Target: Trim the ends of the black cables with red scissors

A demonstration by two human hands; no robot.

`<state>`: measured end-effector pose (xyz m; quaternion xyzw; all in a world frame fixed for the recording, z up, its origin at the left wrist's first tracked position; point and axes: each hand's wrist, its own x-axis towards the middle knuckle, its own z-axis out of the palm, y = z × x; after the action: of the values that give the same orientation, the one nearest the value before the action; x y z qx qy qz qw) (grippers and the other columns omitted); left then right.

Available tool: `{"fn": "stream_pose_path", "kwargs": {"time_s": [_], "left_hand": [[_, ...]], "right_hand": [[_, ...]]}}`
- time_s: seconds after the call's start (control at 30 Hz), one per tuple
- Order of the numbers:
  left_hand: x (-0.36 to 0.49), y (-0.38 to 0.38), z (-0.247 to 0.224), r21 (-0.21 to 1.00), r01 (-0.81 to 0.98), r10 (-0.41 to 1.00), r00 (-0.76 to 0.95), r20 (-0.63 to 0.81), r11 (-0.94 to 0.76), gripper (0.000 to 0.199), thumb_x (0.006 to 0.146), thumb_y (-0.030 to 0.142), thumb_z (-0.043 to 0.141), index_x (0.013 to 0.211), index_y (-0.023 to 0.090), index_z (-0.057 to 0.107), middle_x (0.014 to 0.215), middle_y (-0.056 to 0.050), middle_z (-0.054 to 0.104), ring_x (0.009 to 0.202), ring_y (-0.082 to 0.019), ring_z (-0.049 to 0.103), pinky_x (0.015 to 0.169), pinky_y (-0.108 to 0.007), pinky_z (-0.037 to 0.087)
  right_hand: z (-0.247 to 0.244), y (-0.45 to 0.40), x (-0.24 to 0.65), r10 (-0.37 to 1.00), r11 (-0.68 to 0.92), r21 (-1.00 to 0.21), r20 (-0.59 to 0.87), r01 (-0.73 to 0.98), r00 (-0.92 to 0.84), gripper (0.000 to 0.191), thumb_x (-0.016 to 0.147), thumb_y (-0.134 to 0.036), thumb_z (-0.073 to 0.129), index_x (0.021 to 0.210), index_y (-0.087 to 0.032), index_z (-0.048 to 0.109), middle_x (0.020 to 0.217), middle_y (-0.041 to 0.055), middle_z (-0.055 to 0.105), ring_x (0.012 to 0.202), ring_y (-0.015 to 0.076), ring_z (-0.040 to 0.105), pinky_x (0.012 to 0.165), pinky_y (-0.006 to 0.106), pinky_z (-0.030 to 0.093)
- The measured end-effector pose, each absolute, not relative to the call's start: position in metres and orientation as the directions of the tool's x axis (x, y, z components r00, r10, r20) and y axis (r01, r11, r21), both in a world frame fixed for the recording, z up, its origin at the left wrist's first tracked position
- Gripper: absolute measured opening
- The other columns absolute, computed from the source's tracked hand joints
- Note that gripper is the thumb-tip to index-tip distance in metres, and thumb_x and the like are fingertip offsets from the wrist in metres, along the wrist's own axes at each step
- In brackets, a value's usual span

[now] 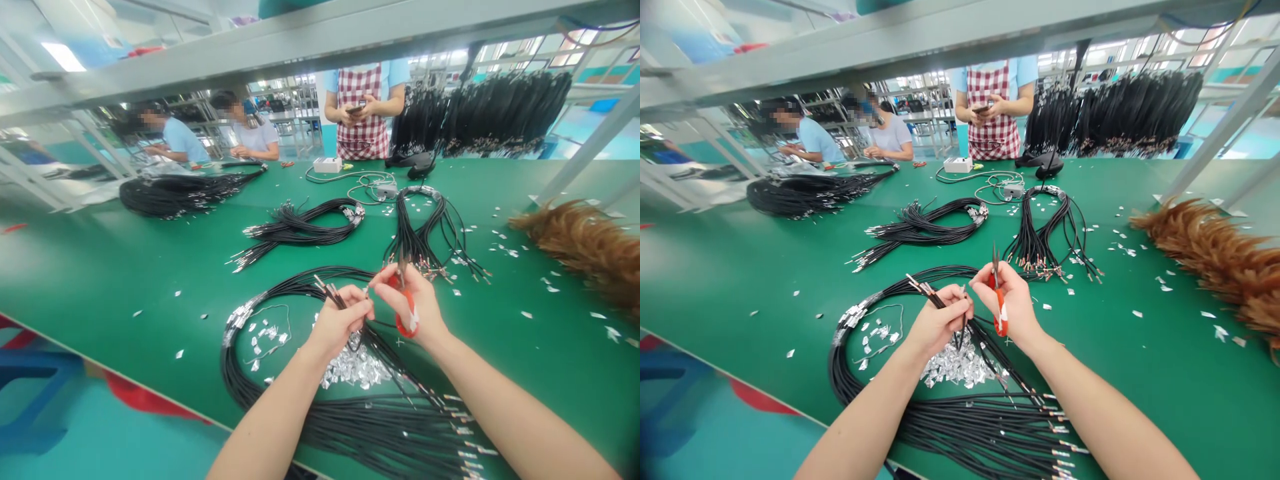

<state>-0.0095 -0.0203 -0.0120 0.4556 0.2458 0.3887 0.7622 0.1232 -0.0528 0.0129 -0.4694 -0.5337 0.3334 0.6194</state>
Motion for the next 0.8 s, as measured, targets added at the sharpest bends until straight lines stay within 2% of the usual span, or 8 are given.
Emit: {"fn": "stream_pose_path", "kwargs": {"time_s": [0.1,0.23,0.33,0.43,0.57,0.7,0.8], "left_hand": [[-0.006,-0.024,-0.011,0.893,-0.380,0.876,0.481,-0.033,0.242,0.019,0.064,0.022,0.067,0.065,0.014,0.050,0.051,0.001,0.057,0.035,-0.002,0.032,0.038,-0.019,0.016],[-0.005,-0.026,-0.011,0.906,-0.371,0.890,0.456,-0.015,0.206,0.018,0.064,0.022,0.067,0.063,0.013,0.052,0.051,0.001,0.057,0.036,-0.002,0.033,0.038,-0.018,0.018],[-0.008,-0.024,-0.012,0.920,-0.341,0.858,0.514,0.009,0.194,0.015,0.068,0.024,0.064,0.066,0.013,0.054,0.053,-0.001,0.060,0.035,-0.002,0.032,0.038,-0.019,0.017],[-0.013,-0.021,-0.012,0.932,-0.312,0.786,0.616,0.049,0.187,0.015,0.072,0.027,0.060,0.072,0.012,0.059,0.057,-0.004,0.062,0.036,-0.002,0.031,0.037,-0.019,0.016],[-0.017,-0.018,-0.011,0.932,-0.308,0.700,0.708,0.091,0.191,0.015,0.071,0.027,0.061,0.069,0.012,0.060,0.060,-0.006,0.064,0.038,-0.003,0.034,0.037,-0.020,0.018],[-0.014,-0.017,-0.011,0.871,-0.459,0.869,0.487,0.083,0.175,0.009,0.069,0.021,0.064,0.068,0.015,0.057,0.071,0.000,0.060,0.037,0.000,0.034,0.037,-0.019,0.019],[-0.011,-0.017,-0.011,0.858,-0.497,0.931,0.358,0.069,0.128,0.012,0.065,0.018,0.067,0.063,0.014,0.057,0.073,0.004,0.051,0.036,0.002,0.034,0.036,-0.019,0.019]], "right_hand": [[0.015,-0.058,0.122,0.883,0.378,-0.900,0.421,0.218,0.208,0.013,0.071,-0.023,0.063,0.081,-0.021,0.054,0.078,0.0008,0.059,0.072,0.0144,0.055,0.067,0.029,0.045],[0.019,-0.063,0.116,0.866,0.366,-0.847,0.462,0.385,0.192,0.011,0.071,-0.020,0.062,0.079,-0.021,0.054,0.075,0.0000,0.057,0.067,0.0138,0.054,0.063,0.028,0.044],[0.021,-0.061,0.116,0.894,0.338,-0.894,0.403,0.295,0.197,0.007,0.074,-0.020,0.058,0.075,-0.020,0.052,0.069,-0.0011,0.055,0.059,0.0114,0.052,0.058,0.026,0.043],[0.019,-0.054,0.121,0.932,0.298,-0.942,0.322,0.154,0.165,0.013,0.073,-0.024,0.060,0.071,-0.019,0.049,0.065,-0.0022,0.054,0.057,0.0102,0.051,0.057,0.025,0.042],[0.007,-0.044,0.128,0.952,0.217,-0.963,0.245,0.157,0.186,0.019,0.069,-0.027,0.064,0.071,-0.018,0.047,0.062,-0.0038,0.052,0.056,0.0093,0.048,0.056,0.024,0.040],[0.000,-0.044,0.126,0.978,0.167,-0.973,0.184,0.161,0.095,0.024,0.065,-0.031,0.067,0.072,-0.018,0.048,0.058,-0.0053,0.048,0.051,0.0085,0.044,0.051,0.023,0.036],[0.002,-0.051,0.117,0.979,0.191,-0.974,0.198,0.124,0.047,0.023,0.067,-0.032,0.065,0.071,-0.018,0.048,0.064,-0.0033,0.052,0.057,0.0101,0.049,0.056,0.024,0.040]]}}
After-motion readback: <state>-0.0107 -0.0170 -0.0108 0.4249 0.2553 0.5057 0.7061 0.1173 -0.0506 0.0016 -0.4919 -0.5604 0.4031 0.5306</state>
